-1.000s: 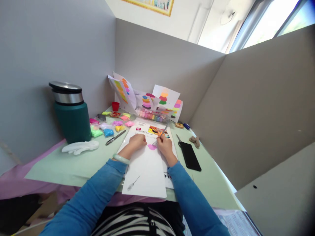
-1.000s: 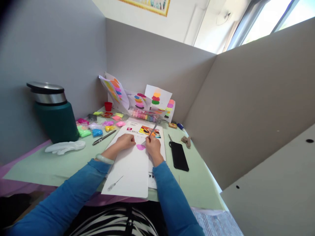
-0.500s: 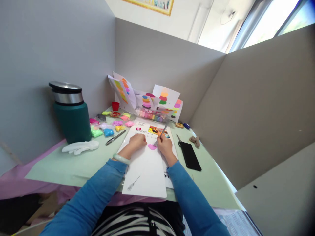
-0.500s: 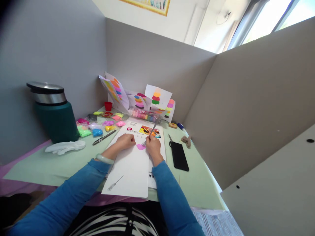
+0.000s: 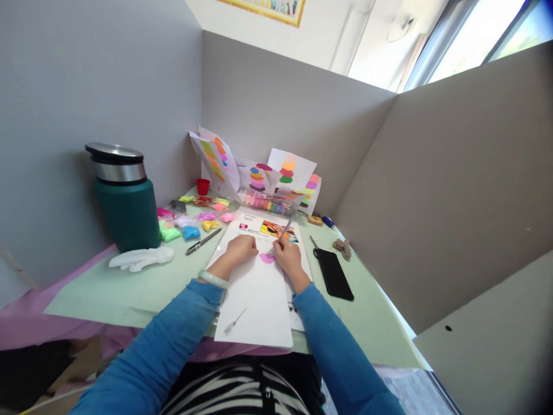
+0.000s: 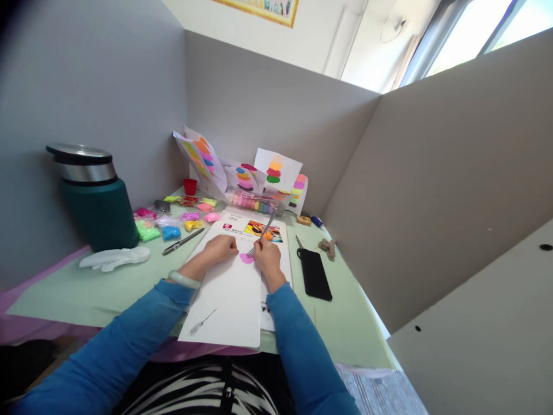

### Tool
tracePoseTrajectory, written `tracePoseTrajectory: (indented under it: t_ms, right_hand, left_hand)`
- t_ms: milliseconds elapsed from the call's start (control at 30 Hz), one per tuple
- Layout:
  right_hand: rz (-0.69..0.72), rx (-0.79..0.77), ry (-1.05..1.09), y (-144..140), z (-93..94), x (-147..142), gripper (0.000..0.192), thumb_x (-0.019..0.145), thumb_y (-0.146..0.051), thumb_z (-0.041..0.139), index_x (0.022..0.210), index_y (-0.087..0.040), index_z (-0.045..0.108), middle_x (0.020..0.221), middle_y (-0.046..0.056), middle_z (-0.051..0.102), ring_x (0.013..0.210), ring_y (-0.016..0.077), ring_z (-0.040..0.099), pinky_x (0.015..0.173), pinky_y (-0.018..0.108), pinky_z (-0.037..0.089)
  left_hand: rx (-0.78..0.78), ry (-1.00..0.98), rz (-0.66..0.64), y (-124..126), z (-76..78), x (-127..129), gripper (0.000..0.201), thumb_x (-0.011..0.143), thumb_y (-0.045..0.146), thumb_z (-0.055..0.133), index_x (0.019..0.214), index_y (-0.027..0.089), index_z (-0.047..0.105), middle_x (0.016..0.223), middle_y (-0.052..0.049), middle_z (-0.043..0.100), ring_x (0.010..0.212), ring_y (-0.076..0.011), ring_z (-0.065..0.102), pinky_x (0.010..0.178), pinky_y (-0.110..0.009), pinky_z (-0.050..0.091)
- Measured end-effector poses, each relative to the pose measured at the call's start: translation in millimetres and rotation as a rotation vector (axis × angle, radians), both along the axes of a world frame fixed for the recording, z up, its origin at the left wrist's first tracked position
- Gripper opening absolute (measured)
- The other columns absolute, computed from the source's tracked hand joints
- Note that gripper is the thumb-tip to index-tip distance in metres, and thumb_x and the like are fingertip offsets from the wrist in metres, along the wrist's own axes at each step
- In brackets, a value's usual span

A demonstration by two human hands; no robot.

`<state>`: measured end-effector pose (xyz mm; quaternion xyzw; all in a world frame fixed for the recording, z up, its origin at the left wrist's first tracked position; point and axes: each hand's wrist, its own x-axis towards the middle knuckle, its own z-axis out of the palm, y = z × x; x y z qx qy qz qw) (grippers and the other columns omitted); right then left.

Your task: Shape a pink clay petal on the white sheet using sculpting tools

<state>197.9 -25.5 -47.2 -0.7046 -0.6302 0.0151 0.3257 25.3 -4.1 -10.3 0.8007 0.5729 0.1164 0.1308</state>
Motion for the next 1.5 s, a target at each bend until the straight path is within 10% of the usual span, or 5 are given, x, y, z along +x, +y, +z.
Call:
tracePoseTrajectory:
  t_ms: [1500]
  right_hand:
    - [0.035, 0.045, 0.02, -2, 1.6, 4, 0.024, 0.084, -0.033, 0.048, 0.081, -0.019, 0.067, 0.073, 0.003, 0.068, 0.068, 0.0159, 0.058, 0.061, 0.023, 0.034]
  left_hand:
    - [0.003, -0.004, -0.008, 2, -2.2, -1, 0.02, 0.074, 0.029, 0.055, 0.085, 0.022, 0.069, 0.096, -0.006, 0.071, 0.089, -0.0209, 0.064, 0.071, -0.026, 0.047]
